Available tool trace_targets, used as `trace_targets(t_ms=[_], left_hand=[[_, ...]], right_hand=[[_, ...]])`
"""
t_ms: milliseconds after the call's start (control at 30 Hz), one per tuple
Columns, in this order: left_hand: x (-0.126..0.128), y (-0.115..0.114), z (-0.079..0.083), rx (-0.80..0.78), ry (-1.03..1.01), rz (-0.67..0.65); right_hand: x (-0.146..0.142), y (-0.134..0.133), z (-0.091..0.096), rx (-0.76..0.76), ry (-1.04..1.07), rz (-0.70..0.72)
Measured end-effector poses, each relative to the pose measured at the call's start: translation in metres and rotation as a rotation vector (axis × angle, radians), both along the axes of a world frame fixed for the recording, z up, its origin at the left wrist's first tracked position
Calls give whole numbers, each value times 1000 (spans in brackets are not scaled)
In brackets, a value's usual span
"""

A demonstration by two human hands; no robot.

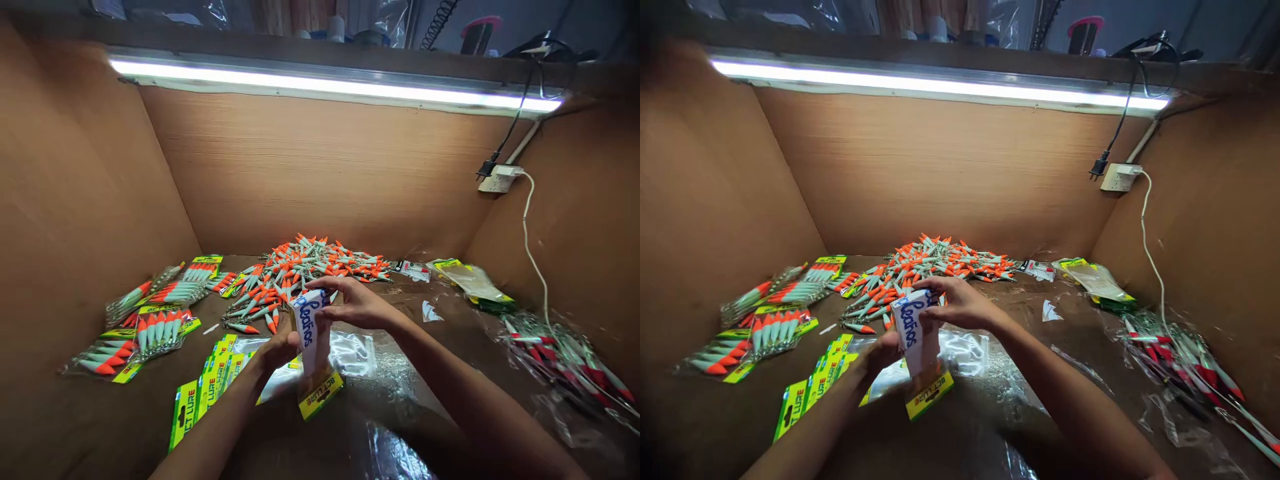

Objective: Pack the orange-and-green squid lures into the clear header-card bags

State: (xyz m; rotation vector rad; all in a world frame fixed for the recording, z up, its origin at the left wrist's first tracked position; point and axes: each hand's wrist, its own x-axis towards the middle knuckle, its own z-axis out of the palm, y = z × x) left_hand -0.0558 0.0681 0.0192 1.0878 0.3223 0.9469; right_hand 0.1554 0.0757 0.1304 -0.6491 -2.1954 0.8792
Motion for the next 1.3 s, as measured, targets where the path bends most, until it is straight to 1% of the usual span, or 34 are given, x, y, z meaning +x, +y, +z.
trace_targets(t_ms=[33, 100, 200, 267, 367, 500, 600, 700, 767, 867, 967, 1067, 1133, 1200, 1267, 1300], left_hand=[[-1, 1, -2, 15, -7, -23], [-1, 4, -3, -11, -65, -65], [0, 7, -2, -82, -186, -153], [1, 8, -2, -116, -219, -198], [4, 7, -2, -136, -218, -233], [7, 3, -2, -134, -192, -228], [8, 1, 2, -138, -152, -221], [8, -1, 5, -141, -150, -202], [9, -1, 5, -148, -155, -202], [10, -1, 3, -162, -163, -226], [12, -1, 0, -185, -226, -222], [15, -2, -1, -226, -268, -197], [15, -3, -1, -253, -274, -182], [15, -2, -1, -274, -287, -167], [14, 0, -2, -293, -300, -155], [14, 1, -2, -301, -304, -147]], right_hand=[[-2, 6, -3, -70, 19, 36], [-2, 12, -10, -202, 91, 72], [0, 12, -16, -322, 218, 82], [1, 11, -16, -326, 257, 64], [2, 10, -13, -256, 280, 15], [5, 12, -3, -170, 307, -32], [9, 14, 3, -179, 320, -36], [13, 15, 5, -213, 332, -11], [17, 17, 7, -237, 373, -32], [24, 21, 11, -234, 490, -155], [38, 24, 13, -234, 622, -284], [63, 28, 6, -279, 672, -348], [86, 32, -4, -305, 635, -397], [112, 36, -17, -306, 534, -486], [131, 37, -31, -236, 368, -654], [136, 34, -39, -153, 275, -770]])
